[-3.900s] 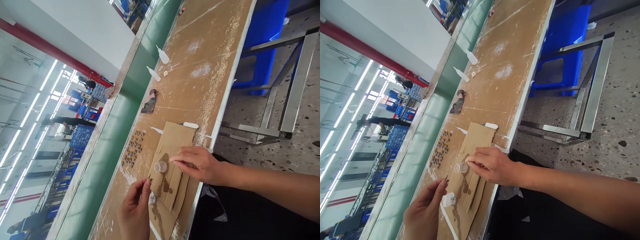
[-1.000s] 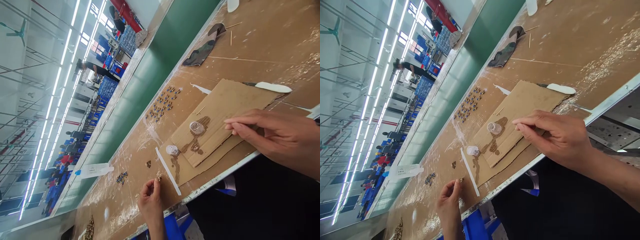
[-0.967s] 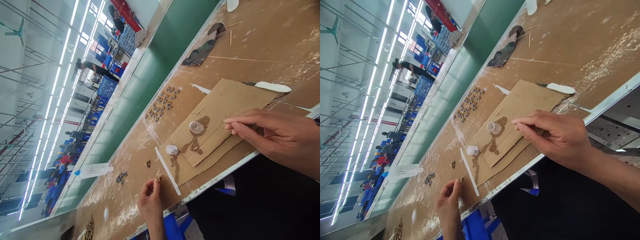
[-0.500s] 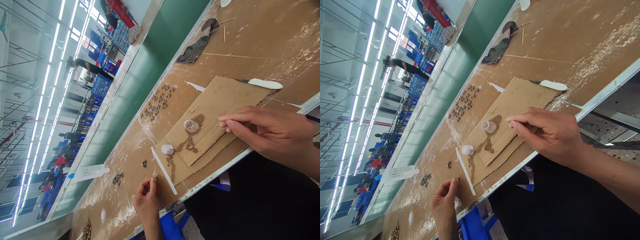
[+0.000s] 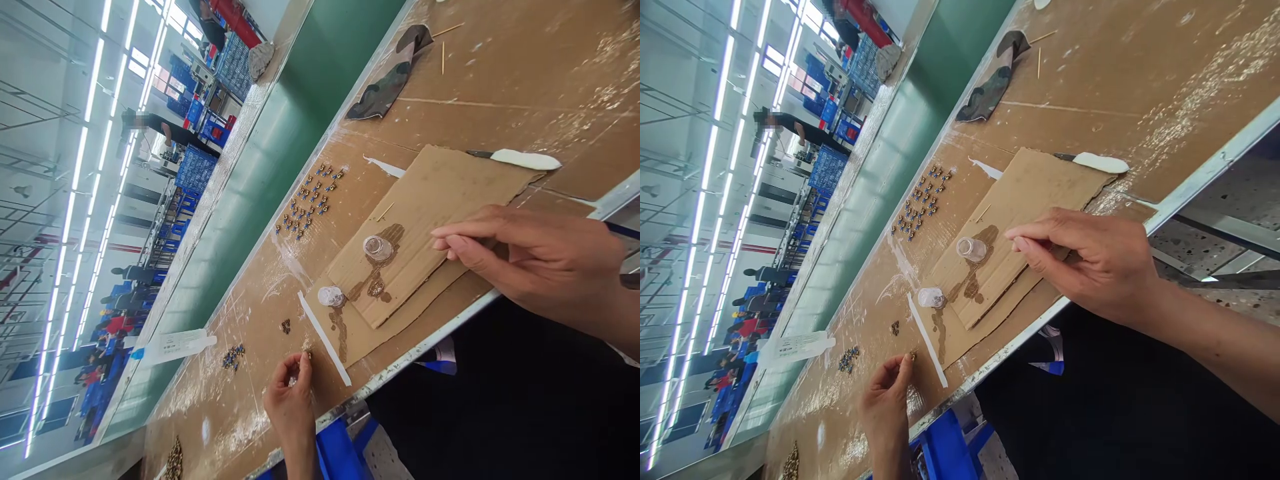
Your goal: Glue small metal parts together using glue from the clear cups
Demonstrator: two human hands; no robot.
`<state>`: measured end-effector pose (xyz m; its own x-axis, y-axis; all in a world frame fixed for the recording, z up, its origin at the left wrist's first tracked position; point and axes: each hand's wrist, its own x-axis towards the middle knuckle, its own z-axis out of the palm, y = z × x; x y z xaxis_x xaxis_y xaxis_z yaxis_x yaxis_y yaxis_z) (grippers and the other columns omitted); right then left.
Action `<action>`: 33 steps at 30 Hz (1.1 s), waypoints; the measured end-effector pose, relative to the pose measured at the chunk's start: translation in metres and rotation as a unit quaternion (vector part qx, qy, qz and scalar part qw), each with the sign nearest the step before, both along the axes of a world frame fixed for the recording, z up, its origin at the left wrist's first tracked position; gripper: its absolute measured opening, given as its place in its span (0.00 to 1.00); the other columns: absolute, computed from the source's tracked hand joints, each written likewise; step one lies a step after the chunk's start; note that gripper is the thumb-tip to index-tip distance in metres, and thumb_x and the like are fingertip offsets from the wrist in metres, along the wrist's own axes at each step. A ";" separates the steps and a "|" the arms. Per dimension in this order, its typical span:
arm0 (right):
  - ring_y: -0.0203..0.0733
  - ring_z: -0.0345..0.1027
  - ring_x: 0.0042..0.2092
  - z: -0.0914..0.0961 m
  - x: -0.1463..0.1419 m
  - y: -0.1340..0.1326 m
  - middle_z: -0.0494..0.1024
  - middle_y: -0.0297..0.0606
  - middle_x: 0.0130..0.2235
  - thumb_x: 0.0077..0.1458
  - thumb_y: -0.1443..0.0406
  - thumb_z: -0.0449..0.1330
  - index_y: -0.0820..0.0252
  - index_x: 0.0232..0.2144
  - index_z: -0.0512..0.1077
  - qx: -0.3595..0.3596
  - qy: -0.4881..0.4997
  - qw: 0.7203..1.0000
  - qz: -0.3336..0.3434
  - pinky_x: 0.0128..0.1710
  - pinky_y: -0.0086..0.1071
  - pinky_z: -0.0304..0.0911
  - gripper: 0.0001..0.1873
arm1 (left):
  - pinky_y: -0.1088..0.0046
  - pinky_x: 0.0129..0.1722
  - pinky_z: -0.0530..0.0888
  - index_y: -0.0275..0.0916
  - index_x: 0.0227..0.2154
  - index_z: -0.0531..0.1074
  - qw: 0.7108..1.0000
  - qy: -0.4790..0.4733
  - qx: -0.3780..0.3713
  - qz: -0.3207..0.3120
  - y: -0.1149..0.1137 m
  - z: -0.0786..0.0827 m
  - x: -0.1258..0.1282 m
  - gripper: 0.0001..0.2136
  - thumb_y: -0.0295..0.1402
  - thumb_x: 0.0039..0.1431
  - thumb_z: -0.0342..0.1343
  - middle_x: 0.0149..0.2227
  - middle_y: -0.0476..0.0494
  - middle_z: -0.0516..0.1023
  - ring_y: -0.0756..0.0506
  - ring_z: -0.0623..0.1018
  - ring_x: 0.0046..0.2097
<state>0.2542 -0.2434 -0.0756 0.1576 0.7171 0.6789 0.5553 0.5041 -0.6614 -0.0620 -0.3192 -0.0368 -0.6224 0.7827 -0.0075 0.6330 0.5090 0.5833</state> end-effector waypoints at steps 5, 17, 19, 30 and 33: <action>0.26 0.70 0.31 -0.001 0.000 0.000 0.78 0.32 0.31 0.58 0.69 0.57 0.59 0.36 0.73 -0.009 0.014 1.000 0.016 0.28 0.21 0.63 0.05 | 0.73 0.27 0.68 0.37 0.22 0.76 0.999 0.021 -0.019 -0.030 0.006 0.008 0.002 0.23 0.55 0.34 0.63 0.22 0.47 0.76 0.46 0.74 0.27; 0.27 0.69 0.29 0.000 0.002 0.000 0.77 0.32 0.31 0.58 0.71 0.56 0.56 0.38 0.72 0.016 0.018 1.000 0.016 0.28 0.22 0.64 0.07 | 0.72 0.35 0.73 0.38 0.27 0.77 0.999 0.016 0.047 -0.009 -0.005 0.012 0.010 0.19 0.50 0.39 0.64 0.28 0.45 0.79 0.45 0.77 0.33; 0.26 0.69 0.30 0.004 0.000 -0.004 0.77 0.32 0.31 0.59 0.71 0.55 0.57 0.39 0.71 0.025 0.015 0.999 0.025 0.30 0.21 0.64 0.08 | 0.73 0.36 0.74 0.38 0.27 0.77 0.992 -0.002 0.126 0.014 -0.015 0.008 0.020 0.17 0.47 0.39 0.65 0.28 0.47 0.79 0.46 0.78 0.33; 0.27 0.67 0.33 0.008 -0.068 -0.047 0.75 0.33 0.31 0.56 0.69 0.58 0.62 0.33 0.75 -0.228 0.178 0.854 0.433 0.34 0.20 0.61 0.05 | 0.76 0.35 0.77 0.40 0.26 0.75 0.895 0.004 0.393 -0.211 -0.039 -0.035 0.073 0.05 0.35 0.51 0.63 0.25 0.50 0.79 0.51 0.78 0.28; 0.29 0.68 0.34 0.006 -0.071 -0.047 0.76 0.35 0.31 0.56 0.68 0.58 0.63 0.33 0.76 -0.232 0.176 0.842 0.455 0.36 0.22 0.61 0.06 | 0.74 0.35 0.77 0.40 0.26 0.74 0.875 0.071 0.398 -0.266 -0.040 -0.030 0.077 0.03 0.31 0.53 0.60 0.25 0.50 0.78 0.51 0.79 0.29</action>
